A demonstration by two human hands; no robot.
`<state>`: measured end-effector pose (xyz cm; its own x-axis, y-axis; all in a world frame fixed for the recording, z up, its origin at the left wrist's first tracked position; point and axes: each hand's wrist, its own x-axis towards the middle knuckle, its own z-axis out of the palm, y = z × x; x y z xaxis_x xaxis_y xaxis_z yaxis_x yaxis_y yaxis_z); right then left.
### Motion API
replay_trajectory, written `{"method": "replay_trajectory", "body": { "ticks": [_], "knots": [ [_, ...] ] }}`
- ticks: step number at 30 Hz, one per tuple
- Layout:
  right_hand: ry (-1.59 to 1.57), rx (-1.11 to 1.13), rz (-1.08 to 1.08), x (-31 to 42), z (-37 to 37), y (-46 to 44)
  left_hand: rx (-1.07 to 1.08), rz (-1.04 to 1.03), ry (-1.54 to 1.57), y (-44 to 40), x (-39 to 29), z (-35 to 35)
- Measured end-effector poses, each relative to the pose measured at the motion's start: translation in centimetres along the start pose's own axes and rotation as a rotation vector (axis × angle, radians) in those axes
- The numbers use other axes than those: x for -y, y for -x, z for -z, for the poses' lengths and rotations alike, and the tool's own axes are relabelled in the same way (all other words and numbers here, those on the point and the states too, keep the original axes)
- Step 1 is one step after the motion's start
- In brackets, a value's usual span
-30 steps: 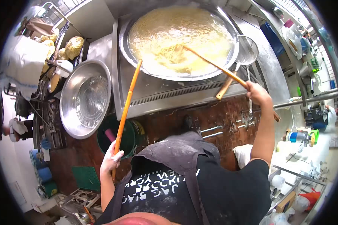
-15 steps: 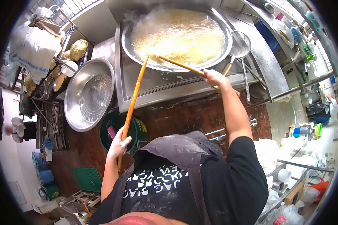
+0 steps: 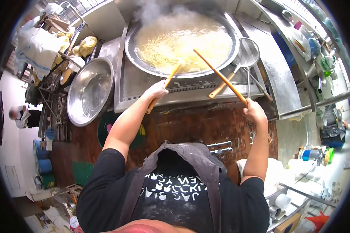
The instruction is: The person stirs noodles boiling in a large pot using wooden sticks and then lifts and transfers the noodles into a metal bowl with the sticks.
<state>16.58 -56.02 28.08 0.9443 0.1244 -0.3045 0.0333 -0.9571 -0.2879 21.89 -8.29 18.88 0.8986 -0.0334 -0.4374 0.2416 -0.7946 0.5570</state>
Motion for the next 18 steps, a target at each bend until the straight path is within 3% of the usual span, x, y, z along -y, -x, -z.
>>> {"method": "replay_trajectory", "body": {
  "ticks": [3,6,8,9,10,12,14,18],
  "knots": [
    [-0.117,-0.073,0.060,-1.9,-1.2,0.0,0.060,-0.068,0.150,2.8,1.1,-0.8],
    [-0.269,-0.097,0.069,-3.4,-3.8,0.5,0.052,0.089,0.281,10.5,2.8,-0.7],
    [-0.354,-0.073,0.056,-4.7,-7.3,1.0,-0.225,-0.095,0.110,14.6,8.5,-3.2],
    [-0.285,-0.177,0.187,-6.3,-10.3,1.0,-0.171,0.003,0.112,16.6,10.0,-2.9],
    [-0.413,-0.113,0.134,-6.0,-11.7,2.0,-0.115,0.100,0.126,18.6,11.4,-2.9],
    [-0.331,-0.187,0.130,-8.3,-18.1,2.4,-0.083,0.227,0.189,22.5,13.3,-2.9],
    [-0.440,-0.168,0.096,-8.1,-22.1,3.2,-0.030,0.273,0.111,23.9,17.4,-4.4],
    [-0.552,-0.107,0.082,-2.4,-23.1,2.7,-0.047,0.260,0.231,24.6,19.1,-4.7]
  ]
}}
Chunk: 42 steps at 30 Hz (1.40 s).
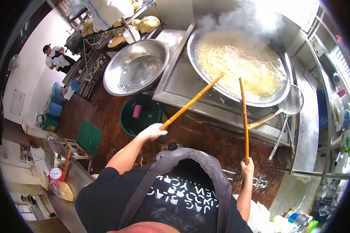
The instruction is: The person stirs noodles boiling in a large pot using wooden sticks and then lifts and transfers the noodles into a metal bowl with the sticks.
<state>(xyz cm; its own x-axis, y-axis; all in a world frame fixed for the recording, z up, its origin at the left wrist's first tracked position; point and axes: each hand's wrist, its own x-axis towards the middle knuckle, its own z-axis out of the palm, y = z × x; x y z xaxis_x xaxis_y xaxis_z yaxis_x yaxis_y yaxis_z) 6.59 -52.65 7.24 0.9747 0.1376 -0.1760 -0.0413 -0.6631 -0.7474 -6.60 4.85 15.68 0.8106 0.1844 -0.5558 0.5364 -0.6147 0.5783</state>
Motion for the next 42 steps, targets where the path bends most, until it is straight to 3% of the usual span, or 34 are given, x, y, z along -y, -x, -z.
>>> {"method": "replay_trajectory", "body": {
  "ticks": [4,5,6,8,9,12,15,16,17,20,24,28,30,32,34,36,38,39,42],
  "knots": [
    [-0.112,0.077,-0.044,4.7,-2.8,-2.8,0.107,-0.054,0.318,-0.4,-2.6,1.3],
    [-0.298,0.258,-0.301,7.0,-2.1,-2.7,0.146,-0.058,0.415,-0.5,-2.4,1.3],
    [-0.500,0.324,-0.292,5.5,-3.4,-3.0,0.155,-0.081,0.447,-0.2,-2.1,1.5],
    [-0.577,0.409,-0.374,5.9,-3.7,-1.5,0.260,-0.094,0.386,-1.2,1.2,1.3],
    [-0.550,0.440,-0.434,5.2,-3.8,-0.8,0.178,-0.093,0.364,-1.0,2.6,0.9],
    [-0.493,0.442,-0.554,-0.2,-5.6,1.0,0.213,0.002,0.359,0.2,5.3,1.0],
    [-0.340,0.287,-0.355,-5.5,-8.3,1.1,0.112,-0.084,0.200,0.6,5.2,1.3],
    [-0.292,0.209,-0.308,-4.8,-8.8,0.5,-0.019,-0.146,0.140,-1.1,7.1,-0.2],
    [-0.260,0.134,-0.122,-0.8,-7.9,0.8,-0.063,-0.154,0.106,-1.4,6.4,0.2],
    [-0.316,0.007,-0.283,3.6,-7.8,1.3,-0.154,-0.131,0.068,-1.9,5.2,0.5],
    [-0.134,-0.021,-0.228,4.7,-8.5,2.7,-0.144,-0.155,0.152,-2.9,7.0,-0.2],
    [-0.085,0.014,-0.308,4.5,-9.4,4.2,-0.159,-0.116,0.225,-3.4,9.1,-2.7],
    [-0.033,0.017,-0.320,3.4,-10.2,4.7,-0.024,0.036,0.364,-3.1,8.9,-2.5],
    [-0.114,0.020,-0.192,-1.2,-11.9,5.2,0.099,0.137,0.524,-3.9,10.7,-2.8],
    [-0.111,0.031,-0.343,-1.6,-12.2,6.5,0.097,0.282,0.275,-3.4,10.6,-2.1],
    [-0.080,0.061,-0.372,-2.4,-12.2,7.2,0.052,0.298,0.133,-5.3,16.3,-4.4],
    [-0.076,0.059,-0.434,-2.0,-11.9,7.3,0.175,0.133,-0.007,-7.8,21.2,-5.7],
    [-0.071,0.048,-0.438,-2.1,-12.0,7.2,0.177,0.178,-0.005,-7.4,20.2,-5.3],
    [-0.111,-0.060,-0.275,-2.3,-12.4,5.9,0.110,0.358,0.205,-2.7,7.0,-0.4]
  ]
}}
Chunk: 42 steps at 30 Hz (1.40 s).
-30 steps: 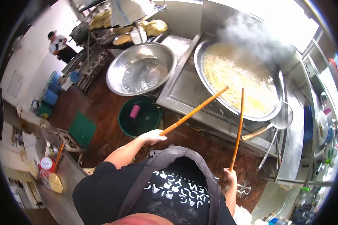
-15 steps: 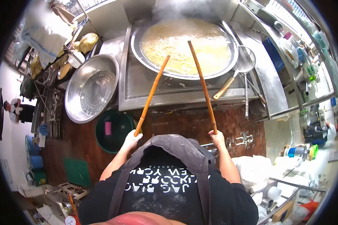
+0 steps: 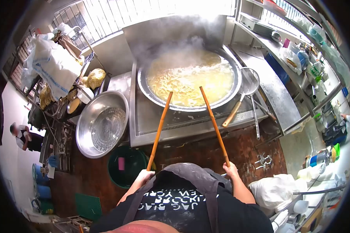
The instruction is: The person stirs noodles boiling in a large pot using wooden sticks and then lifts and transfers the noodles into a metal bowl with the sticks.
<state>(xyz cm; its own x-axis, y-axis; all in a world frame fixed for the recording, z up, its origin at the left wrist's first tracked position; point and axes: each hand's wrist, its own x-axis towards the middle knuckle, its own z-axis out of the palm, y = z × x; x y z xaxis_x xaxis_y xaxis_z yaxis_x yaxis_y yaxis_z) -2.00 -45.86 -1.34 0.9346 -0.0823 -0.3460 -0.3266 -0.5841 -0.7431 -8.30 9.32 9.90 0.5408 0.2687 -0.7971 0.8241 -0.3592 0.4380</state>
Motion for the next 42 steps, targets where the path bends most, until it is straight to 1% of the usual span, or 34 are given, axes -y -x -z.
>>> {"method": "replay_trajectory", "body": {
  "ticks": [1,2,4,5,6,7,8,10,12,16,18,20,21,22,24,25,28,33,39,41,42],
  "knots": [
    [-0.049,0.012,0.049,0.9,0.3,-0.2,0.017,-0.109,0.124,0.3,-0.7,-0.1],
    [-0.008,-0.073,0.070,2.6,0.3,-0.2,0.047,-0.216,0.249,0.6,-1.4,-0.3],
    [0.064,-0.080,-0.033,4.1,0.5,-1.5,0.092,-0.230,0.223,0.2,-2.3,0.2],
    [0.038,-0.069,-0.092,3.4,0.2,-2.6,0.077,-0.230,0.231,-0.7,-1.9,0.3],
    [0.056,-0.142,0.007,2.1,-0.4,-3.4,0.063,-0.229,0.236,-1.5,-1.4,0.5],
    [0.123,-0.151,-0.023,2.0,-0.2,-3.6,0.025,-0.160,0.231,-1.5,-1.3,0.6],
    [0.171,-0.140,-0.045,2.2,0.1,-3.5,-0.031,-0.181,0.181,-2.3,-0.4,0.6],
    [0.171,-0.107,-0.105,2.6,0.5,-3.8,-0.055,-0.184,0.172,-3.2,0.3,0.1],
    [0.173,-0.134,-0.068,3.3,0.5,-4.1,-0.021,-0.160,0.244,-3.7,0.0,-0.9],
    [0.085,-0.083,-0.092,4.3,-0.2,-5.0,0.074,-0.046,0.429,-3.5,-2.3,-2.5],
    [0.027,-0.064,-0.123,4.4,-0.7,-5.4,0.032,-0.049,0.366,-3.4,-2.8,-2.7],
    [0.021,-0.089,-0.081,3.2,-1.0,-5.9,-0.004,-0.089,0.274,-4.8,-1.8,-2.4],
    [0.024,-0.084,-0.092,3.1,-0.9,-5.9,-0.215,-0.224,-0.012,-9.2,1.0,-3.0],
    [0.026,-0.078,-0.101,2.8,-0.9,-6.1,-0.218,-0.197,-0.064,-7.6,-0.2,-2.2],
    [0.005,-0.037,-0.126,2.5,-0.6,-6.0,-0.224,-0.190,-0.101,-6.6,-0.8,-1.5],
    [-0.018,-0.056,-0.126,2.8,-0.7,-5.8,-0.225,-0.204,-0.087,-6.6,-0.8,-1.5],
    [-0.172,0.010,-0.249,4.4,0.0,-4.7,-0.202,-0.207,-0.062,-6.0,-1.6,-1.7],
    [-0.205,0.061,-0.361,6.8,0.7,-3.4,-0.258,-0.218,-0.084,-6.0,-1.8,-2.8],
    [-0.147,0.060,-0.313,5.8,0.7,-2.8,-0.273,-0.230,-0.100,-6.5,-1.6,-2.7],
    [-0.220,0.074,-0.329,6.0,0.8,-1.9,-0.263,-0.235,-0.120,-7.8,-0.6,-2.7],
    [-0.254,0.101,-0.337,5.7,0.8,-1.8,-0.300,-0.286,-0.125,-8.8,0.2,-2.8]
  ]
}}
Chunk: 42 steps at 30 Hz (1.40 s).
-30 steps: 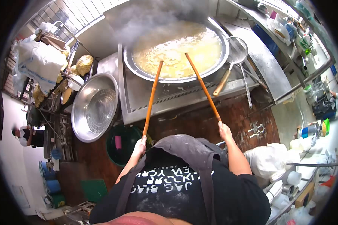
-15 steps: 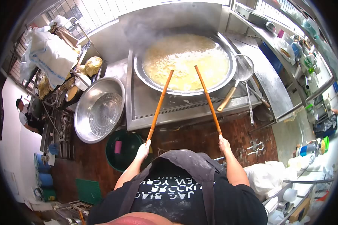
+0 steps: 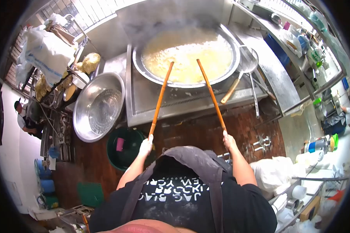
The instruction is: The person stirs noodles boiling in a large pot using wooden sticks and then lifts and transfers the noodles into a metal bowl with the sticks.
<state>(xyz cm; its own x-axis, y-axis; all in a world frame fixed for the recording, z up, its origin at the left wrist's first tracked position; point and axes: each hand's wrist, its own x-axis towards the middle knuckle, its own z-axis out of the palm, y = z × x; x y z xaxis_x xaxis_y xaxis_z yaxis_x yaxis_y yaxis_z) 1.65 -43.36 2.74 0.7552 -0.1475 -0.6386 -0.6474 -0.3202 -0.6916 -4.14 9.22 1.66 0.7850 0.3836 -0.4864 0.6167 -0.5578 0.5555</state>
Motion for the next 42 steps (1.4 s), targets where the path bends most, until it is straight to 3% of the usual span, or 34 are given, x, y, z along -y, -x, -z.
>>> {"method": "replay_trajectory", "body": {
  "ticks": [3,4,6,8,10,13,15,18,21,23,27,30,32,33,35,36,38,39,42],
  "knots": [
    [-0.159,0.195,0.002,-0.5,0.5,0.4,0.376,0.266,0.502,3.2,-3.3,2.7],
    [-0.256,0.203,-0.062,1.4,0.2,1.5,0.441,0.246,0.535,3.8,-4.3,3.3],
    [-0.146,0.156,0.174,3.5,0.1,1.0,0.501,0.074,0.539,4.3,-6.6,4.1],
    [0.061,0.041,0.210,7.1,0.2,0.3,0.492,-0.074,0.544,2.1,-7.8,4.1],
    [0.408,-0.143,0.442,9.6,0.3,-1.6,0.415,-0.111,0.540,0.3,-8.4,4.1],
    [0.705,-0.274,0.274,18.1,1.1,3.2,0.194,-0.223,0.403,1.1,-7.5,6.0],
    [0.849,-0.370,0.315,21.0,2.8,4.7,0.251,-0.178,0.553,2.2,-6.6,8.4],
    [0.973,-0.272,0.236,25.9,5.1,5.5,0.294,-0.144,0.598,2.9,-6.0,12.1],
    [1.116,-0.165,0.459,27.4,5.2,-0.2,0.242,-0.179,0.515,1.6,-6.1,13.6],
    [1.158,-0.062,0.588,29.4,2.5,-2.9,0.240,-0.165,0.524,1.8,-6.4,13.9],
    [1.074,0.119,0.560,32.3,-6.0,-11.7,0.239,-0.099,0.586,2.0,-7.2,13.7],
    [1.013,0.147,0.607,33.5,-11.4,-17.3,0.208,-0.054,0.651,1.5,-8.6,13.1],
    [1.016,0.121,0.703,33.7,-11.0,-19.5,0.161,-0.028,0.650,1.0,-10.3,13.1],
    [1.015,0.104,0.755,34.1,-10.6,-20.4,0.149,-0.017,0.675,0.8,-11.2,13.3],
    [1.115,0.242,0.578,40.5,-5.5,-16.4,0.140,0.033,0.653,0.5,-13.1,13.9],
    [1.244,0.183,0.662,41.5,-2.0,-16.4,0.136,0.058,0.646,0.5,-14.1,14.1],
    [1.288,0.104,0.506,46.3,4.9,-13.1,0.159,0.089,0.682,0.7,-15.8,15.0],
    [1.343,0.093,0.692,47.2,9.7,-14.3,0.152,0.114,0.631,0.9,-16.6,15.5],
    [1.407,-0.049,0.621,55.6,16.0,-7.8,0.125,0.132,0.403,1.6,-19.4,16.5]
  ]
}}
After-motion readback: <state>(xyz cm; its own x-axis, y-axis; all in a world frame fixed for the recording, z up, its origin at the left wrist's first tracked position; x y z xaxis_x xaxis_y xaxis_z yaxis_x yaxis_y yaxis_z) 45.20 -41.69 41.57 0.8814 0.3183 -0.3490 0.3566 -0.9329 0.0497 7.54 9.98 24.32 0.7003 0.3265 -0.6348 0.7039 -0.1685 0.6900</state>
